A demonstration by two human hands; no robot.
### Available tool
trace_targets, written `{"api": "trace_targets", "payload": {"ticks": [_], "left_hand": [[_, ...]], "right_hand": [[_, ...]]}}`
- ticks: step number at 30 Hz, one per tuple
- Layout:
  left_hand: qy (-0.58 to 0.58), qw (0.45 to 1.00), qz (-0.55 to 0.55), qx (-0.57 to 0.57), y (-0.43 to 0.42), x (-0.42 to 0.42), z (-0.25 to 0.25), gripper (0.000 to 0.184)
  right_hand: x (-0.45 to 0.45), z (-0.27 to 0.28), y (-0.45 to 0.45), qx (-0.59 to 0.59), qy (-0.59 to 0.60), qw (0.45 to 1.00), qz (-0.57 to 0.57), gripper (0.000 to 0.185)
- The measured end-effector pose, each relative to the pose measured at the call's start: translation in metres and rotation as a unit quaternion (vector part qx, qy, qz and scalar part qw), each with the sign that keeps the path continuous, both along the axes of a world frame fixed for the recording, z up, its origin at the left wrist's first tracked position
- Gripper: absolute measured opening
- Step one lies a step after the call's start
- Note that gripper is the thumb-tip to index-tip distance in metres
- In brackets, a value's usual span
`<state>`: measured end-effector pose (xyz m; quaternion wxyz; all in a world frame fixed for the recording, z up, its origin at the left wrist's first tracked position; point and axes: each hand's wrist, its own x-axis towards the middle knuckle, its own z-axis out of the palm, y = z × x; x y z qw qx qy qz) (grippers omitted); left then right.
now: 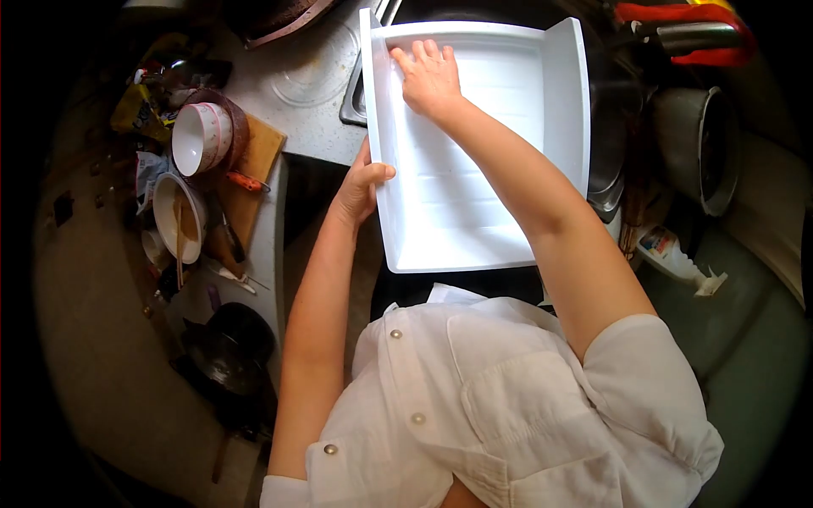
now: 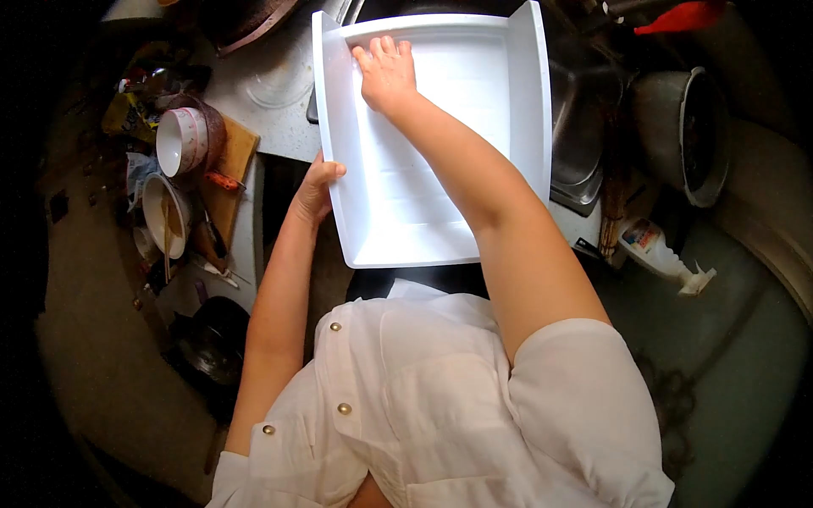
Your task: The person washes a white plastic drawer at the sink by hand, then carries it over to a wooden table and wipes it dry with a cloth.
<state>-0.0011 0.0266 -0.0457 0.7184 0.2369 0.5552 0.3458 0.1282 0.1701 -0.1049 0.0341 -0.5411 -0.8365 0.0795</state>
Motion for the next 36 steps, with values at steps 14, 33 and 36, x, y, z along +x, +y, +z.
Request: {"api": "trace_targets", "payload": {"ticks": [14, 33, 36], "left_hand": [[-0.065, 0.998, 0.012, -0.022, 0.003, -0.001, -0.004, 0.107], [-0.071, 0.997, 0.015, -0.006, 0.001, -0.002, -0.002, 0.100], [-0.077, 0.997, 0.011, -0.013, 0.002, -0.001, -0.005, 0.101]], "right_hand": [[0.011, -0.019, -0.016, 0.010, 0.057, 0.987, -0.152, 0.053], [0.013, 0.001, -0.019, -0.072, 0.141, 0.959, -0.236, 0.045], [-0.004, -0.010, -0.032, -0.036, 0.120, 0.989, -0.079, 0.045]]}}
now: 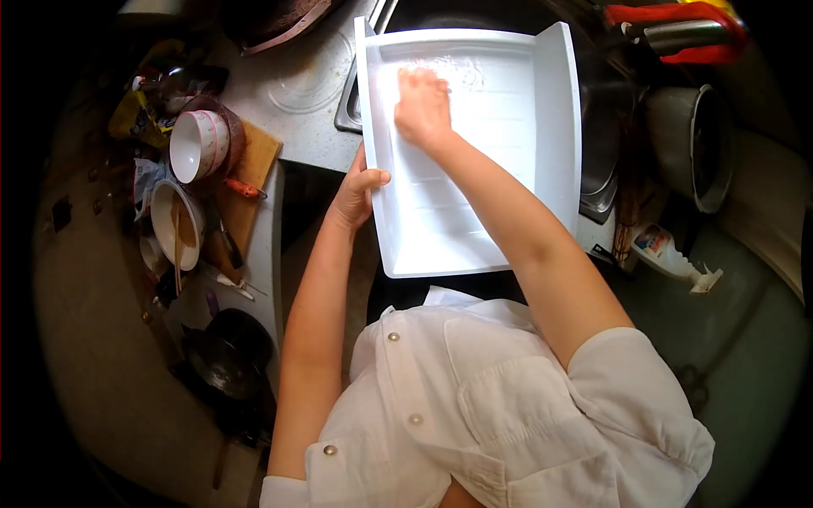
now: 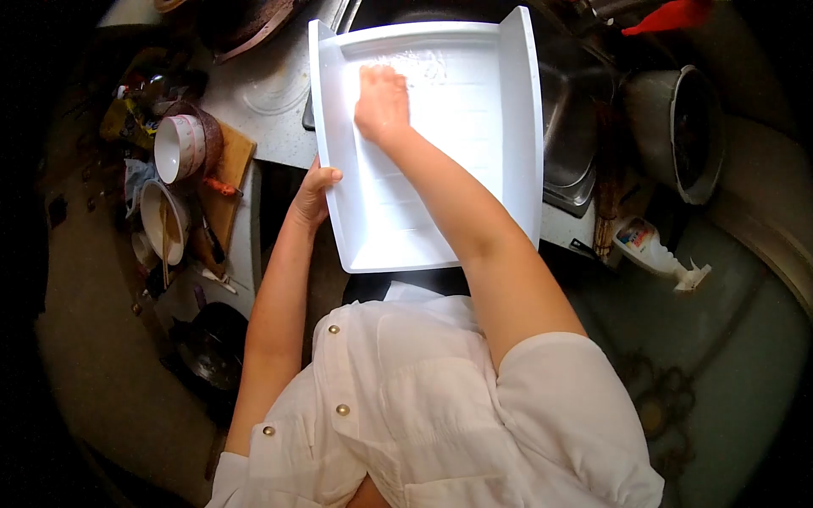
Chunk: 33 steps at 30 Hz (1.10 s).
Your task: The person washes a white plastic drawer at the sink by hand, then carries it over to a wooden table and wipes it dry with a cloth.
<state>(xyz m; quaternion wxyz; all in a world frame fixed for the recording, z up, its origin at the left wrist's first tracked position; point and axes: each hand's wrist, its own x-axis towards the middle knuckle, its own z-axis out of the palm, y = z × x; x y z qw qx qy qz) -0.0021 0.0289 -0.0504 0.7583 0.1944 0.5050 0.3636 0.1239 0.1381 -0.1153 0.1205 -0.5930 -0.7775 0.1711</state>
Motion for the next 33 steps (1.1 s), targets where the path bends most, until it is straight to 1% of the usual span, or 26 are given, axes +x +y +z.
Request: {"api": "trace_targets", "payload": {"ticks": [1, 2, 4, 5, 6, 8, 11, 14, 15, 18, 20, 21, 22, 24, 27, 30, 33], "left_hand": [[-0.003, 1.000, -0.001, -0.001, 0.000, -0.001, -0.001, 0.102], [-0.006, 1.000, -0.001, -0.003, -0.001, -0.001, -0.001, 0.103], [0.037, 0.999, -0.007, 0.020, -0.002, 0.000, -0.003, 0.109], [0.057, 0.998, -0.010, 0.031, -0.002, 0.002, -0.003, 0.112], [0.054, 0.998, -0.005, 0.024, -0.002, 0.003, -0.001, 0.111], [0.048, 0.999, 0.003, 0.009, -0.003, 0.003, 0.003, 0.108], [0.055, 0.998, 0.003, 0.003, -0.006, 0.001, -0.001, 0.110], [0.047, 0.999, -0.014, 0.000, -0.003, 0.001, 0.004, 0.109], [0.045, 0.999, -0.012, 0.000, -0.004, 0.000, 0.003, 0.108], [0.031, 0.999, -0.008, -0.003, -0.004, 0.000, 0.003, 0.106], [0.015, 1.000, -0.007, -0.008, -0.003, 0.000, 0.005, 0.104], [0.010, 1.000, -0.004, -0.007, -0.004, 0.001, 0.003, 0.103], [0.006, 1.000, 0.000, -0.006, -0.005, 0.000, 0.000, 0.102], [0.009, 1.000, 0.004, -0.004, -0.006, -0.001, 0.000, 0.102], [0.022, 1.000, -0.002, -0.004, -0.007, 0.000, 0.003, 0.102], [0.029, 1.000, -0.011, -0.005, -0.008, -0.001, 0.001, 0.104], [0.033, 0.999, -0.004, -0.011, -0.010, 0.001, 0.005, 0.105]], "right_hand": [[-0.001, 0.009, -0.004, -0.026, -0.021, 0.998, 0.049, 0.048], [0.004, 0.006, -0.003, -0.021, -0.022, 0.999, 0.035, 0.049], [0.024, 0.001, 0.006, -0.011, -0.024, 1.000, 0.008, 0.052], [0.033, 0.001, 0.014, -0.076, -0.072, 0.993, -0.060, 0.056], [0.043, -0.022, 0.012, -0.004, -0.016, 0.988, -0.152, 0.063], [0.060, -0.028, 0.015, 0.052, -0.048, 0.977, -0.203, 0.074], [0.064, -0.032, 0.028, 0.052, 0.031, 0.928, -0.368, 0.081], [0.047, -0.032, 0.038, 0.056, -0.016, 0.940, -0.336, 0.083], [0.033, -0.025, 0.036, 0.026, -0.011, 0.951, -0.307, 0.079], [0.004, -0.030, 0.019, 0.059, -0.106, 0.961, -0.247, 0.069], [-0.005, -0.032, 0.003, 0.068, -0.051, 0.991, -0.106, 0.063], [-0.008, -0.032, -0.004, 0.073, -0.023, 0.997, -0.033, 0.060], [-0.010, -0.033, -0.012, 0.121, 0.015, 0.992, 0.018, 0.050], [-0.004, -0.028, -0.009, 0.125, 0.121, 0.985, 0.011, 0.043], [-0.006, -0.017, 0.011, 0.147, 0.102, 0.983, -0.044, 0.037], [-0.006, -0.018, 0.018, 0.157, 0.062, 0.986, -0.001, 0.033], [0.009, -0.022, 0.017, 0.156, 0.120, 0.979, 0.042, 0.032]]}}
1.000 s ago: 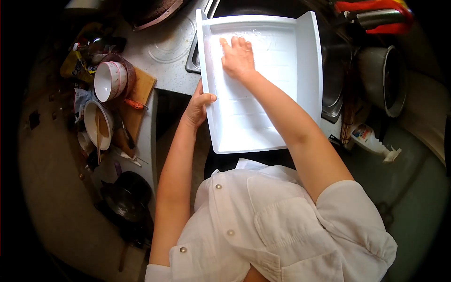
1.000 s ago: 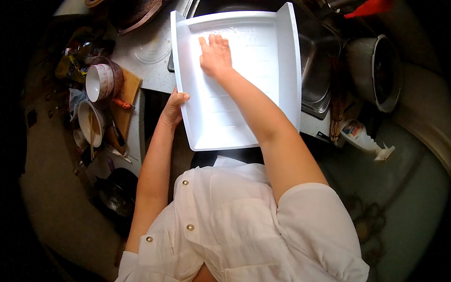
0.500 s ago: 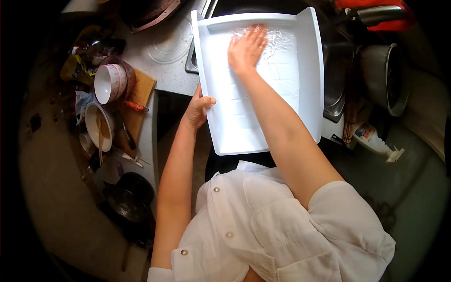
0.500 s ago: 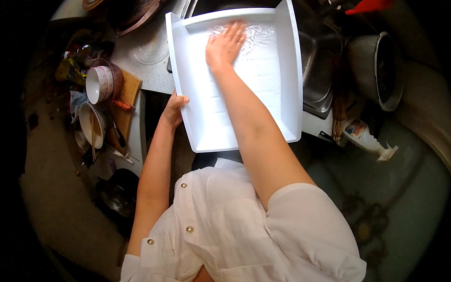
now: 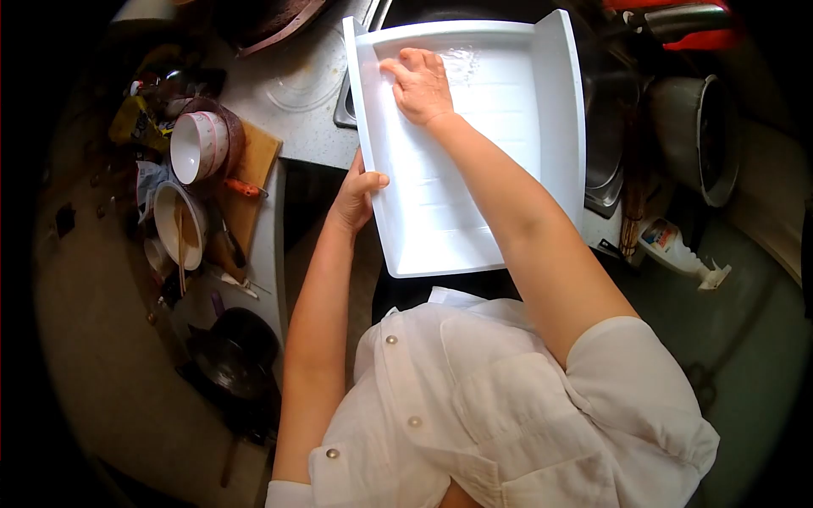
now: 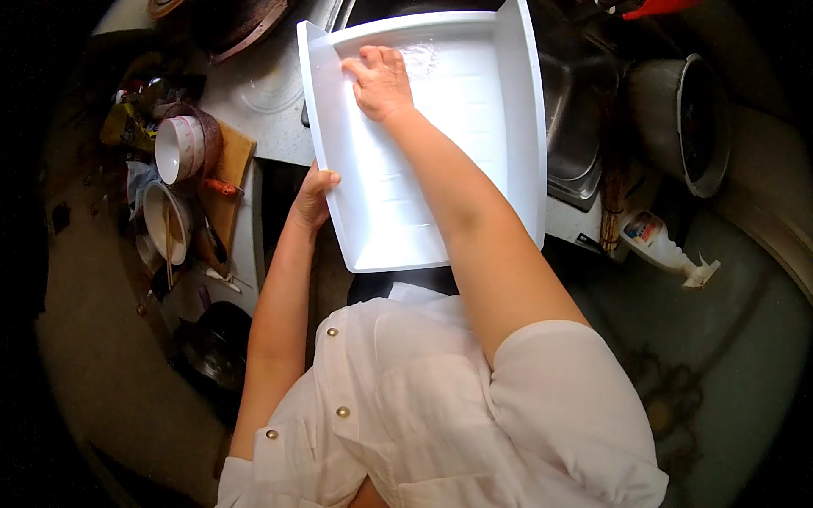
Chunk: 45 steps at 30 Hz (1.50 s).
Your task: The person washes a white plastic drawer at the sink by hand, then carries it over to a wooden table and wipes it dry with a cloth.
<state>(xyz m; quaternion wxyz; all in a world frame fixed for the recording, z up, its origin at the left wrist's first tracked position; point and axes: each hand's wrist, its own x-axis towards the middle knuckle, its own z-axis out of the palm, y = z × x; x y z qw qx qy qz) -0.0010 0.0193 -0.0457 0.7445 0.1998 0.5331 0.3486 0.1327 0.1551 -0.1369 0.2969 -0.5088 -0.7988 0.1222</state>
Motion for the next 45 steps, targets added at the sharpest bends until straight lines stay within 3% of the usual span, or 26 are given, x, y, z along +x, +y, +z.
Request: {"api": "trace_targets", "payload": {"ticks": [3, 6, 9, 12, 15, 16, 17, 19, 22, 27, 28, 31, 33, 37, 41, 45], "left_hand": [[0.006, 1.000, 0.000, 0.001, 0.001, 0.002, -0.001, 0.107], [0.019, 1.000, -0.003, 0.001, 0.000, 0.000, -0.003, 0.107], [0.013, 1.000, -0.004, 0.001, 0.001, 0.000, 0.000, 0.107], [-0.004, 1.000, 0.008, 0.011, -0.002, 0.001, -0.007, 0.105], [-0.014, 1.000, 0.014, 0.022, -0.003, 0.002, -0.005, 0.105], [-0.008, 1.000, 0.011, 0.027, -0.002, 0.002, -0.003, 0.105], [-0.003, 0.999, 0.008, 0.031, -0.002, 0.003, -0.002, 0.105], [-0.001, 0.999, 0.015, 0.030, -0.001, 0.006, 0.001, 0.104], [-0.004, 1.000, 0.009, 0.023, 0.000, 0.006, 0.004, 0.104], [0.014, 0.998, -0.001, 0.054, 0.002, 0.006, -0.012, 0.108], [0.011, 0.998, 0.001, 0.057, 0.001, 0.006, -0.012, 0.107], [0.021, 0.998, 0.008, 0.058, -0.001, 0.006, -0.006, 0.107], [0.018, 0.999, 0.010, 0.050, -0.001, 0.008, -0.004, 0.107], [0.025, 0.999, 0.008, 0.045, -0.003, 0.005, -0.006, 0.107], [0.019, 0.999, 0.015, 0.041, -0.003, 0.006, -0.008, 0.107], [0.006, 0.999, 0.009, 0.037, -0.001, 0.007, -0.004, 0.107]], "right_hand": [[-0.001, 0.000, 0.003, -0.042, 0.034, 0.998, -0.036, 0.031], [-0.012, 0.003, 0.004, -0.036, -0.018, 0.998, -0.054, 0.031], [-0.007, -0.004, 0.002, -0.015, -0.029, 0.999, -0.007, 0.032], [0.024, -0.008, -0.008, 0.014, -0.138, 0.983, 0.121, 0.039], [0.060, -0.009, -0.017, -0.001, -0.176, 0.977, 0.120, 0.049], [0.068, 0.003, -0.013, -0.087, -0.284, 0.954, 0.040, 0.056], [0.078, -0.006, -0.009, -0.105, -0.211, 0.970, -0.056, 0.056], [0.084, 0.002, -0.011, -0.096, -0.254, 0.947, -0.172, 0.056], [0.051, -0.008, -0.011, -0.104, -0.273, 0.923, -0.250, 0.057], [0.023, -0.002, -0.040, -0.076, -0.137, 0.987, 0.019, 0.053], [0.029, -0.006, -0.036, -0.075, -0.095, 0.992, 0.027, 0.051], [0.057, 0.010, -0.029, -0.187, -0.081, 0.969, -0.142, 0.053], [0.075, -0.001, -0.024, -0.103, -0.108, 0.948, -0.282, 0.058], [0.062, -0.011, -0.012, -0.099, -0.074, 0.924, -0.363, 0.066], [0.025, -0.002, -0.025, -0.143, -0.052, 0.977, -0.152, 0.060], [0.056, -0.008, -0.028, -0.104, -0.093, 0.960, -0.242, 0.047]]}}
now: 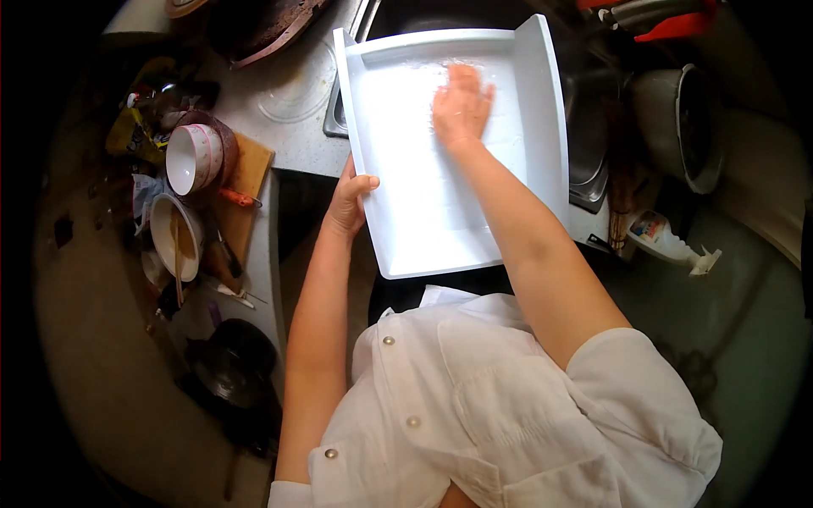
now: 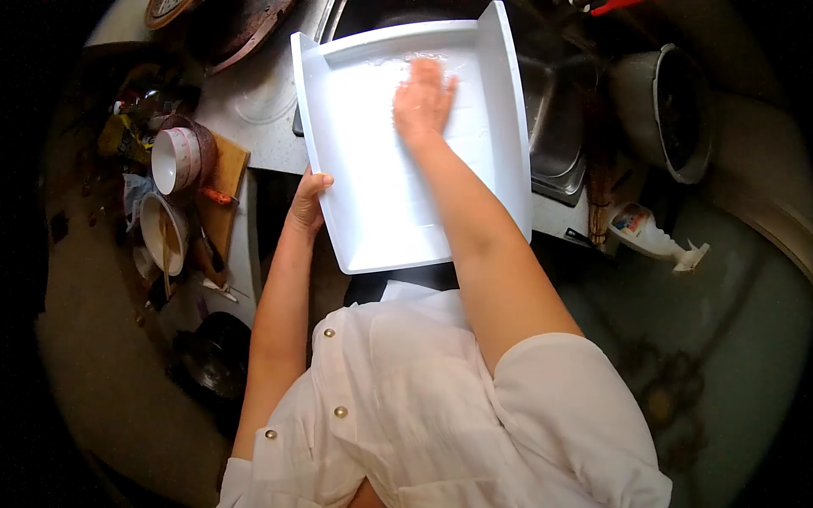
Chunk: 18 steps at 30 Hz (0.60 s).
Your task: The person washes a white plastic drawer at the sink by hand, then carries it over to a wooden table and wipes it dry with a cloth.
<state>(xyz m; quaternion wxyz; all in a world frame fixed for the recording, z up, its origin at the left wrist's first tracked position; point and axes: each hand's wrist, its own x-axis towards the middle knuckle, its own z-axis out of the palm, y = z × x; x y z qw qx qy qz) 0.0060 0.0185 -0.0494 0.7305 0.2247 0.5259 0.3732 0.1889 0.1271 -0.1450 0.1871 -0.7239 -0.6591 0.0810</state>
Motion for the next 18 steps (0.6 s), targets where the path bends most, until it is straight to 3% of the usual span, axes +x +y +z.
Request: {"api": "trace_targets", "payload": {"ticks": [1, 2, 4, 7, 11, 14, 16, 18], "left_hand": [[0.002, 1.000, 0.004, -0.009, 0.001, 0.001, 0.004, 0.108], [0.004, 1.000, 0.009, -0.018, 0.002, 0.001, 0.008, 0.109], [0.015, 1.000, 0.013, -0.016, 0.002, 0.002, 0.010, 0.110], [0.023, 1.000, 0.007, -0.009, 0.002, 0.004, 0.011, 0.111], [0.018, 1.000, 0.007, -0.018, 0.002, 0.002, 0.009, 0.113], [0.026, 0.999, -0.013, -0.019, 0.002, 0.000, 0.007, 0.112], [0.003, 1.000, -0.016, -0.014, 0.003, -0.001, 0.005, 0.111], [-0.013, 1.000, -0.012, -0.011, 0.003, -0.001, 0.003, 0.110]], "right_hand": [[0.007, 0.013, 0.003, 0.032, -0.026, 0.997, -0.067, 0.043], [0.018, 0.028, 0.007, -0.057, -0.028, 0.995, -0.078, 0.041], [0.013, 0.019, 0.011, -0.039, -0.084, 0.992, -0.080, 0.042], [0.009, 0.017, 0.006, -0.017, -0.092, 0.992, 0.080, 0.042], [0.041, 0.018, 0.023, -0.025, -0.055, 0.997, -0.058, 0.039], [0.016, 0.019, 0.012, 0.020, -0.077, 0.997, -0.001, 0.040], [-0.014, 0.022, 0.005, -0.043, -0.061, 0.990, 0.123, 0.045], [-0.034, 0.015, -0.012, -0.033, -0.031, 0.981, 0.187, 0.053]]}}
